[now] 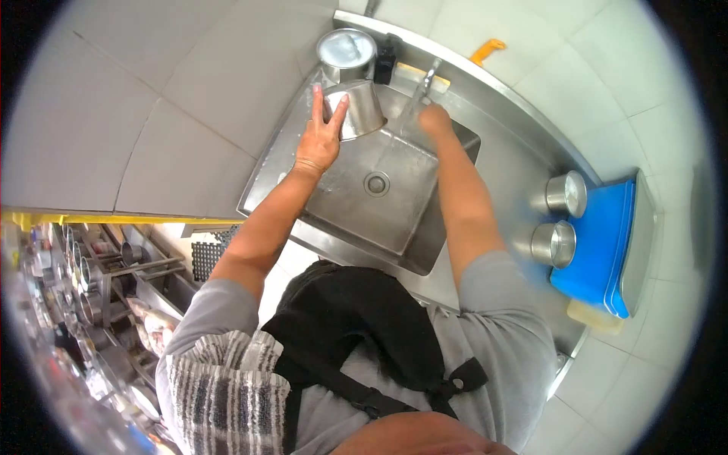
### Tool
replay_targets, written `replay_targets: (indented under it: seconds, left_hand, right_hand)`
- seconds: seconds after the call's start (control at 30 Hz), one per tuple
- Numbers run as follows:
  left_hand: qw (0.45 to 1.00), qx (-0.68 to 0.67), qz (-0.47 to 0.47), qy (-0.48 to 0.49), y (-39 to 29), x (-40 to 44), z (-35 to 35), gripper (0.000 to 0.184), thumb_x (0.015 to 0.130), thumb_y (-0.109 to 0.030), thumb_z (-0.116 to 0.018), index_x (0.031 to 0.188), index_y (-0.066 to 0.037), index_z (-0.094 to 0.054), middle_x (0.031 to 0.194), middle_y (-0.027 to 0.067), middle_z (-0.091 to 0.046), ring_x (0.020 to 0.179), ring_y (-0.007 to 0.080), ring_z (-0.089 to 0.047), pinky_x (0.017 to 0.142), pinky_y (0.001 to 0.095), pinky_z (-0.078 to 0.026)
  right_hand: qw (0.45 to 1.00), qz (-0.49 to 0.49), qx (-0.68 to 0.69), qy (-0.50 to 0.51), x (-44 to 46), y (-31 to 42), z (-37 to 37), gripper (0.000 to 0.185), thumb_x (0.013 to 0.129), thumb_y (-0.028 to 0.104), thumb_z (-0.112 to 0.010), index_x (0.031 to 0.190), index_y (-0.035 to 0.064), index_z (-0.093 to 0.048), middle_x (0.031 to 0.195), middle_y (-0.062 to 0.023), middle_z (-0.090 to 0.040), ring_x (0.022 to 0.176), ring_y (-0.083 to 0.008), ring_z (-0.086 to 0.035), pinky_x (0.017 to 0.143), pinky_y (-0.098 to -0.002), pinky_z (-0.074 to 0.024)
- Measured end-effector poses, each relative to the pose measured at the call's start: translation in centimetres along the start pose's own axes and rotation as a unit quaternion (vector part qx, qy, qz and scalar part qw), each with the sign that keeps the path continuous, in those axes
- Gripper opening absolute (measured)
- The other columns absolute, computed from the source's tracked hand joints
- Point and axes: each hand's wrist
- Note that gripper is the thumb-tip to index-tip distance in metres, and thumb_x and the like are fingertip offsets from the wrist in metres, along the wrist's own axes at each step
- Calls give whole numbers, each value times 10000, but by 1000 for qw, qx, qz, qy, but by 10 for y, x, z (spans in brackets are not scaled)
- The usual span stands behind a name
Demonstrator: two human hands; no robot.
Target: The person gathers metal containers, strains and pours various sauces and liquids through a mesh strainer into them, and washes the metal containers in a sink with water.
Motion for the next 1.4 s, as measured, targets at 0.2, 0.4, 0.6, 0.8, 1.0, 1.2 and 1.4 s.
replay_targets:
  seconds: [0.2, 0.4, 0.6, 0.8, 1.0, 1.2, 1.4]
  left_hand:
    - [995, 14, -59, -80, 32, -2, 22, 670, 922, 22, -522, 1509, -289, -440, 1620, 315, -124, 1327, 520, -454, 997, 494, -510]
    - [996, 7, -53, -73, 41, -7, 62, 657, 893, 66, -563, 1487, -187, -447, 1616, 311, -136, 1379, 523, -384, 1066, 489, -483]
    - [977, -2, -96, -192, 32, -12, 92, 672, 865, 103, -578, 1477, -134, -435, 1601, 343, -134, 1406, 529, -340, 1094, 487, -466]
    - [966, 25, -75, -246, -10, -23, 116, 609, 898, 86, -581, 1457, -125, -465, 1576, 364, -175, 1406, 532, -337, 1083, 496, -471]
    - [961, 53, -51, -265, -44, -57, 126, 744, 836, 167, -564, 1508, -91, -378, 1596, 311, -180, 1450, 486, -292, 1133, 476, -426]
    - [960, 98, 10, -262, -53, -101, 140, 774, 821, 177, -567, 1512, -118, -382, 1613, 278, -174, 1445, 475, -309, 1114, 464, -455]
    - [946, 121, 33, -299, -45, -154, 166, 801, 810, 181, -569, 1524, -121, -368, 1625, 260, -176, 1454, 472, -304, 1157, 466, -392]
  right_hand:
    - [974, -26, 216, 61, -57, -3, 65, 486, 905, 281, -605, 1276, -33, -619, 1268, -254, -643, 1207, -385, -604, 1018, -448, -478]
    - [960, -85, 260, -59, -173, -8, 79, 389, 965, 306, -614, 1269, 64, -621, 1215, -123, -667, 1128, -260, -629, 1009, -420, -484]
    - [401, 301, 860, -98, -303, 111, 289, 188, 958, 284, -630, 1077, 142, -596, 1150, -91, -599, 1103, -268, -585, 956, -584, -499]
    - [236, 516, 812, 135, -378, 119, 393, 251, 867, 107, -698, 974, 44, -480, 1073, -117, -502, 1044, -240, -580, 780, -576, -606]
    - [153, 539, 794, 236, -398, 83, 406, 312, 837, 37, -712, 967, -7, -432, 1054, -123, -468, 983, -218, -573, 664, -520, -624]
    - [66, 501, 817, 277, -403, 78, 395, 306, 838, 5, -699, 963, -18, -421, 1027, -129, -464, 878, -219, -574, 568, -463, -585]
    - [-56, 522, 804, 278, -365, 83, 372, 293, 849, 70, -740, 989, 32, -485, 973, -104, -490, 687, -163, -501, 431, -306, -395]
Point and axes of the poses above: each hand's wrist, its own x-axis towards the middle knuckle, its own z-axis out of the back of the hand, y = z × x
